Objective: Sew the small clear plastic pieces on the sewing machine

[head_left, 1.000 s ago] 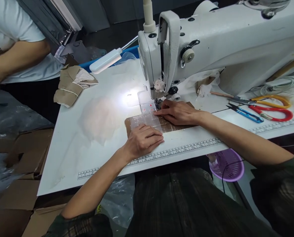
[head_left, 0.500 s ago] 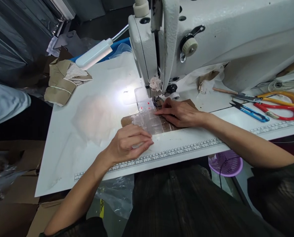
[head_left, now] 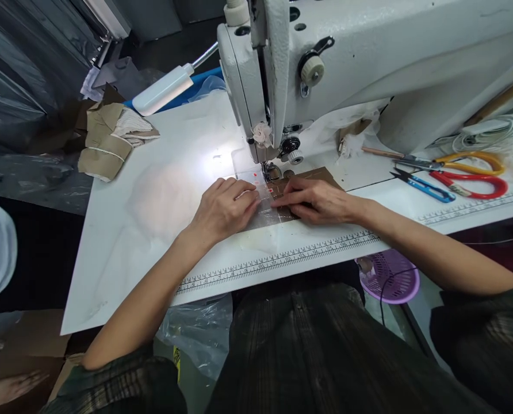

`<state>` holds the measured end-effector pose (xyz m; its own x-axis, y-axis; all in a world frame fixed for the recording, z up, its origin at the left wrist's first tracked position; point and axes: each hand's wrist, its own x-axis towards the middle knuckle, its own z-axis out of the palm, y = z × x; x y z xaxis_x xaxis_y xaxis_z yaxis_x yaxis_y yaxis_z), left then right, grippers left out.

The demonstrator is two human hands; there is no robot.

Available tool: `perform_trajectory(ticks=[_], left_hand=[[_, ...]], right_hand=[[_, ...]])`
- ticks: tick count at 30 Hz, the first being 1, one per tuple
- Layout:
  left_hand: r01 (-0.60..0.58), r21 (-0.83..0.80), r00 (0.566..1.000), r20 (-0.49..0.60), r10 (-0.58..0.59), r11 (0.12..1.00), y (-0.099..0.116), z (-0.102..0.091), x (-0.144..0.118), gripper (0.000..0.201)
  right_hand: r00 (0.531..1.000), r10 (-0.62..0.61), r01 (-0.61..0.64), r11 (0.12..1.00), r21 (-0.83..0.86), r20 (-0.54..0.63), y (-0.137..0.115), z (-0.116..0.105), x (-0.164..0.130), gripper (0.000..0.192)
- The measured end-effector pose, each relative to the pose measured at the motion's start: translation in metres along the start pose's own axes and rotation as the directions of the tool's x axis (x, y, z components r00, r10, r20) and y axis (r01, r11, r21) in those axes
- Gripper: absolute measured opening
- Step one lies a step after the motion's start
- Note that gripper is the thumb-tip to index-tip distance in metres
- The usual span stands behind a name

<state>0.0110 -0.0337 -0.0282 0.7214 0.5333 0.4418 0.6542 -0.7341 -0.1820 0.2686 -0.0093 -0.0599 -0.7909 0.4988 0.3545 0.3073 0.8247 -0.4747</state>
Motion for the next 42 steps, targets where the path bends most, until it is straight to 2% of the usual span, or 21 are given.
perform_trajectory(ticks=[4, 12, 18, 23, 30, 35, 42], left_hand=[[-0.004, -0.096, 0.998, 0.062, 0.010, 0.995, -0.002, 0.010, 0.001, 0.019], [-0.012, -0.177, 0.992, 0.124, 0.035, 0.984, -0.001, 0.025, 0.002, 0.028], [-0.018, -0.020, 0.968, 0.248, 0.022, 1.000, 0.000, 0.024, 0.007, 0.036], [-0.022, 0.036, 0.949, 0.316, 0.010, 0.999, -0.015, 0.024, 0.020, 0.036], [0.065, -0.057, 0.963, 0.265, -0.048, 0.996, -0.023, 0.026, 0.016, 0.038], [0.093, -0.063, 0.974, 0.214, -0.078, 0.994, -0.020, 0.031, 0.010, 0.037], [0.119, -0.102, 0.970, 0.224, -0.094, 0.988, -0.022, 0.032, 0.014, 0.034]], right_hand=[[0.997, -0.071, 0.072, 0.994, -0.086, 0.020, -0.006, 0.003, -0.007, 0.037], [0.998, -0.065, 0.064, 0.989, -0.135, -0.005, -0.006, 0.008, -0.005, 0.038], [1.000, 0.011, -0.009, 0.982, -0.187, 0.010, -0.011, 0.006, 0.000, 0.036], [0.999, 0.046, -0.044, 0.977, -0.208, 0.007, -0.007, 0.005, 0.012, 0.037], [0.993, 0.086, -0.097, 0.985, -0.145, -0.082, -0.005, 0.013, 0.011, 0.036], [0.991, 0.103, -0.115, 0.980, -0.161, -0.085, -0.006, 0.014, 0.010, 0.034], [0.991, 0.119, -0.129, 0.973, -0.190, -0.065, -0.008, 0.013, 0.010, 0.038]])
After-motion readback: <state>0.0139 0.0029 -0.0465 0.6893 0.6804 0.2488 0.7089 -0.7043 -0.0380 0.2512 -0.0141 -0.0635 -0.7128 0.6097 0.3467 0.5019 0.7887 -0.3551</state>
